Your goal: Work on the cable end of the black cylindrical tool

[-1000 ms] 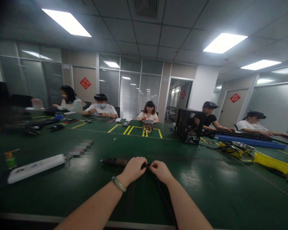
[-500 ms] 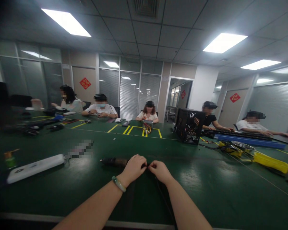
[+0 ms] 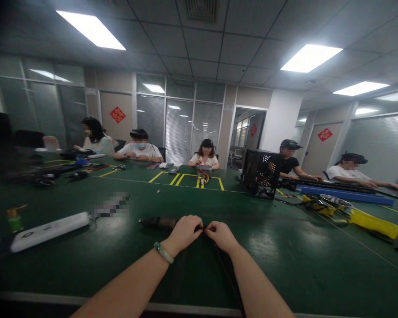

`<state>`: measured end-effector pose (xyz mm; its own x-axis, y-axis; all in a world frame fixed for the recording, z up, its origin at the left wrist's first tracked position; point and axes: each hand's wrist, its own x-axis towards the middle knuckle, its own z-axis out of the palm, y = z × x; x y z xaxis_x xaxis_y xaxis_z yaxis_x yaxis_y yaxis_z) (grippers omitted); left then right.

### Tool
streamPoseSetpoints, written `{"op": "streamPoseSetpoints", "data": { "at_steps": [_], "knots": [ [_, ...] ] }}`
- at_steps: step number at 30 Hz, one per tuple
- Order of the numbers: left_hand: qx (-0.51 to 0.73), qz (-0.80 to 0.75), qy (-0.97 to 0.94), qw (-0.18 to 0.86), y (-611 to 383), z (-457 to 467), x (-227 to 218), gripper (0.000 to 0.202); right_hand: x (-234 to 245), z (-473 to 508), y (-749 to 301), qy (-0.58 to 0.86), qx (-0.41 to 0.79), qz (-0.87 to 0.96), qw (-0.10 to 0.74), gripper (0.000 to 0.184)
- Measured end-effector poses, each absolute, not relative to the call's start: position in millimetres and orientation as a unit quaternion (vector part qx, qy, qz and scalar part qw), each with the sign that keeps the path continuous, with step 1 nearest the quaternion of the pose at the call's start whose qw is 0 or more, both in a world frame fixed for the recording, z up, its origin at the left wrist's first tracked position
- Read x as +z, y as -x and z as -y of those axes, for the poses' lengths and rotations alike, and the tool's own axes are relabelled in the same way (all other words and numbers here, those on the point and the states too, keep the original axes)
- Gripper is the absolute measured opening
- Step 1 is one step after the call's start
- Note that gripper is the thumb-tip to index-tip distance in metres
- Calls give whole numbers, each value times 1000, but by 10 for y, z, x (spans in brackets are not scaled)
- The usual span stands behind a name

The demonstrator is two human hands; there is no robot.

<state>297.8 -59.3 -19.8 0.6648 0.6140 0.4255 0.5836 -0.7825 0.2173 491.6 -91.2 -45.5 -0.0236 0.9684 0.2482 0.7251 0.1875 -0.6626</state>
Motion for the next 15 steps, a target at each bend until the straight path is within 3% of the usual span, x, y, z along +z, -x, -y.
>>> {"op": "streamPoseSetpoints", "data": {
  "at_steps": [15],
  "knots": [
    [241, -329, -913, 14, -2997, 576, -212, 7, -495, 881, -4937, 617, 175, 693, 330, 13]
  ]
}}
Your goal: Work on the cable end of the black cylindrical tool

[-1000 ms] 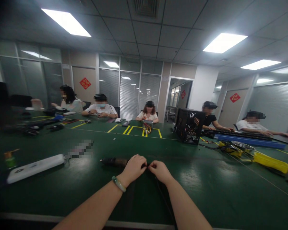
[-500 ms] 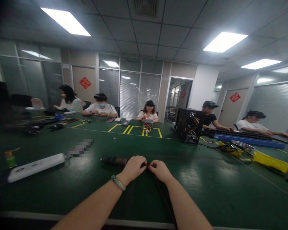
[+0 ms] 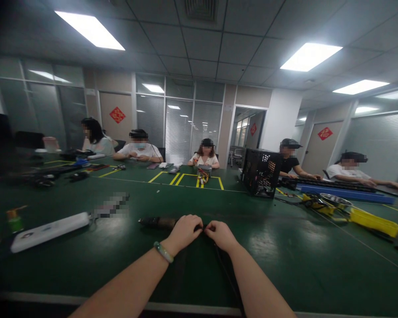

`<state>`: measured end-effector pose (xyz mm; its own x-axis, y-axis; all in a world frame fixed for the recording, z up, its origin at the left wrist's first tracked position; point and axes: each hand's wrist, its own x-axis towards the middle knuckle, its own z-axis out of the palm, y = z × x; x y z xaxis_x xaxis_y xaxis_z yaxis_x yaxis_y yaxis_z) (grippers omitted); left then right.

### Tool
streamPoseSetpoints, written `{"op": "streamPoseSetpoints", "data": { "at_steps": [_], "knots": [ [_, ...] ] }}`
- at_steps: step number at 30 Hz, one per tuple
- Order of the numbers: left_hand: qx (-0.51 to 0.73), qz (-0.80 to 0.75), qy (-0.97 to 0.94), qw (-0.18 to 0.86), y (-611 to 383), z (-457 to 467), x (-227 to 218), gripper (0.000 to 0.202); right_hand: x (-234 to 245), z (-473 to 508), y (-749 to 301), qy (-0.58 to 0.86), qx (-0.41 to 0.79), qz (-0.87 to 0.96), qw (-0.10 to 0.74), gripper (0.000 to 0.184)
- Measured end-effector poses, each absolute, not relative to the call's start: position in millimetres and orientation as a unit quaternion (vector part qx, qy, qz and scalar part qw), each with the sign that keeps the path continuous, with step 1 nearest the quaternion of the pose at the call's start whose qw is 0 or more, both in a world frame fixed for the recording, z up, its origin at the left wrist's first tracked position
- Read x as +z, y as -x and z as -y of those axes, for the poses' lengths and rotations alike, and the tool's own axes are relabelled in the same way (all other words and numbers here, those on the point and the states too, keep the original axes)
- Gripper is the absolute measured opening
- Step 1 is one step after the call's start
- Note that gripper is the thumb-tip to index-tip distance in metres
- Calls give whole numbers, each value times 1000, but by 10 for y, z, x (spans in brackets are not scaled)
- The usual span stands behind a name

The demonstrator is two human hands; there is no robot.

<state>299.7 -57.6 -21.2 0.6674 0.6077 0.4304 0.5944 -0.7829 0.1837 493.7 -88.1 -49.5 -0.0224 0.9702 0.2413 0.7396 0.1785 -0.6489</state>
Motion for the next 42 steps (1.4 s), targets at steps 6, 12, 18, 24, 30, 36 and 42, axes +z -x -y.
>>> {"op": "streamPoseSetpoints", "data": {
  "at_steps": [6, 12, 18, 24, 30, 36, 42],
  "knots": [
    [257, -322, -911, 23, -2990, 561, -239, 6, -482, 900, -4925, 617, 172, 690, 337, 16],
    [266, -313, -911, 33, -2980, 567, -231, 6, -458, 926, -4913, 616, 176, 692, 333, 16],
    [267, -313, -911, 27, -2979, 558, -238, 7, -474, 914, -4928, 612, 174, 695, 335, 16],
    [272, -309, -911, 18, -2982, 529, -264, 5, -504, 886, -4938, 609, 178, 696, 335, 17],
    [268, -310, -912, 19, -2977, 557, -240, 7, -474, 907, -4921, 616, 173, 693, 332, 16],
    [264, -309, -913, 17, -2975, 551, -238, 7, -501, 887, -4936, 613, 175, 695, 333, 17],
    [280, -299, -912, 20, -2973, 540, -257, 6, -491, 891, -4944, 609, 180, 698, 332, 17]
  ]
}}
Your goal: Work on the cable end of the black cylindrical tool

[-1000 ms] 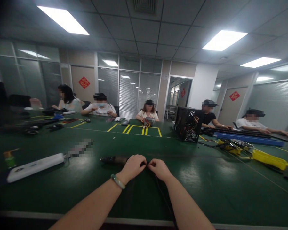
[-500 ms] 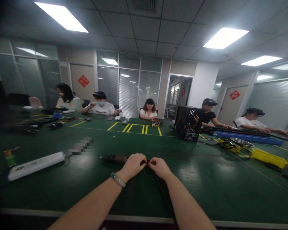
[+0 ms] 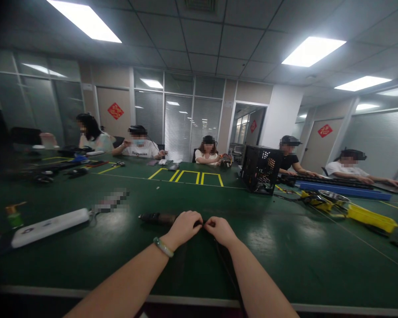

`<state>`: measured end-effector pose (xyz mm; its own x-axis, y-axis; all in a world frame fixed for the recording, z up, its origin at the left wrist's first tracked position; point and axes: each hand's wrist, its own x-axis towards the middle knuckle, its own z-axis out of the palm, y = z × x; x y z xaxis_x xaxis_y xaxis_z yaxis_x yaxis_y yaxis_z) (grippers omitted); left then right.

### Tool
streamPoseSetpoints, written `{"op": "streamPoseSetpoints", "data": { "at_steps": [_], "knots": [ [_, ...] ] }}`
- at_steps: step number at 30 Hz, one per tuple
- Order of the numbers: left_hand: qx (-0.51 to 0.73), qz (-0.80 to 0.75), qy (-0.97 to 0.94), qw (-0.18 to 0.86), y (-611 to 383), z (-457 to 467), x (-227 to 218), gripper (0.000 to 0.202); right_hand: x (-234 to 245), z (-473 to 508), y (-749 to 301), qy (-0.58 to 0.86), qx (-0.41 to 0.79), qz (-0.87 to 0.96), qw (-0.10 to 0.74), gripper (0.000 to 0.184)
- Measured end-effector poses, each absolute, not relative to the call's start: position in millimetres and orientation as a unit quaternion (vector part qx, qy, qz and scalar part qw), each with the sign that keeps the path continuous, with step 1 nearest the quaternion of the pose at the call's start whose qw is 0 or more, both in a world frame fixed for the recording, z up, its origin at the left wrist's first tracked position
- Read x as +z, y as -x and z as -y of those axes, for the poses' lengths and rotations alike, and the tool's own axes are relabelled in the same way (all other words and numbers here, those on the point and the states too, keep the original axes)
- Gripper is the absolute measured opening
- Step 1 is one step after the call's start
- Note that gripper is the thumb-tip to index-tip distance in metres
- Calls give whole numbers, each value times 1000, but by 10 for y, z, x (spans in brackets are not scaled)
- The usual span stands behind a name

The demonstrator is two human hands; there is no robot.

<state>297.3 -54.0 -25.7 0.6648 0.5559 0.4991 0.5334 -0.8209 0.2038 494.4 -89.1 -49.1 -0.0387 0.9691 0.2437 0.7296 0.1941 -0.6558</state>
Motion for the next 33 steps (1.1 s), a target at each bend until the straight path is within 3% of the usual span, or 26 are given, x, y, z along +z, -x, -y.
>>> {"op": "streamPoseSetpoints", "data": {
  "at_steps": [33],
  "knots": [
    [266, -298, -916, 18, -2985, 548, -245, 7, -438, 933, -4873, 616, 171, 690, 341, 19]
  ]
}}
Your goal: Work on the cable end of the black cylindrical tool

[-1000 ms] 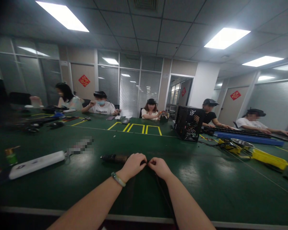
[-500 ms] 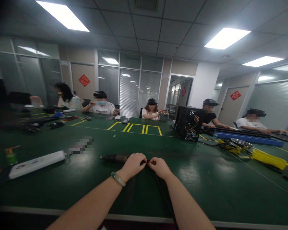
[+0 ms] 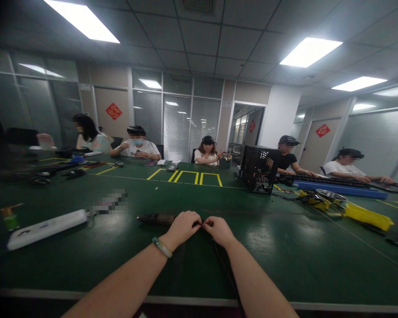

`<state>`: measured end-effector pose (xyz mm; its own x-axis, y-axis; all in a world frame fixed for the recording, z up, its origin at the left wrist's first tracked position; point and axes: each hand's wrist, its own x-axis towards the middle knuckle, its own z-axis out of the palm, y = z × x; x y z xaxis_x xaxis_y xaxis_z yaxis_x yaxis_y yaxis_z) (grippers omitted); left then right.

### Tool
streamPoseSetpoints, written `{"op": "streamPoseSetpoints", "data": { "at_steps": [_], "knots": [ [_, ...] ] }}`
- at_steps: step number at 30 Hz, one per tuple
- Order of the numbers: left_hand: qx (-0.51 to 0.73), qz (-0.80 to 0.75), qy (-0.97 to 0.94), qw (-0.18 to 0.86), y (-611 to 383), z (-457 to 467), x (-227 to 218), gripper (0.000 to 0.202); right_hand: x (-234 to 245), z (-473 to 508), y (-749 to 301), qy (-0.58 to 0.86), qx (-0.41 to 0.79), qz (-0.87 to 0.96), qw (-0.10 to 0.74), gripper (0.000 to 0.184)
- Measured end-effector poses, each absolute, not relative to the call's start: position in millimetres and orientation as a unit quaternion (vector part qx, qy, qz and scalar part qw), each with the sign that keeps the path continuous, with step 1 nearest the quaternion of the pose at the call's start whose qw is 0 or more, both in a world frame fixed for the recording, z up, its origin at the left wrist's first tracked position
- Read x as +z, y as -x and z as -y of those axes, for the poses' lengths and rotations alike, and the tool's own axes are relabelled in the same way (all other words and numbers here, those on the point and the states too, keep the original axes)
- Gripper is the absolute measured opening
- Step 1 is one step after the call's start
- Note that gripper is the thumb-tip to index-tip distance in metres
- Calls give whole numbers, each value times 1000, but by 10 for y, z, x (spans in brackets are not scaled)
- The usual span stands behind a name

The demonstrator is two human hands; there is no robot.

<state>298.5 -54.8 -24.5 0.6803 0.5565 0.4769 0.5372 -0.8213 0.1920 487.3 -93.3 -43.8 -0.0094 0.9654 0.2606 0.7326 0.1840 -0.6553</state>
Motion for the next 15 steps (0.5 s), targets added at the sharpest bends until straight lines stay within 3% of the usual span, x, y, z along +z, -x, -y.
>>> {"op": "streamPoseSetpoints", "data": {
  "at_steps": [15],
  "knots": [
    [262, -302, -916, 6, -2997, 560, -248, 10, -491, 879, -4893, 618, 165, 690, 340, 19]
  ]
}}
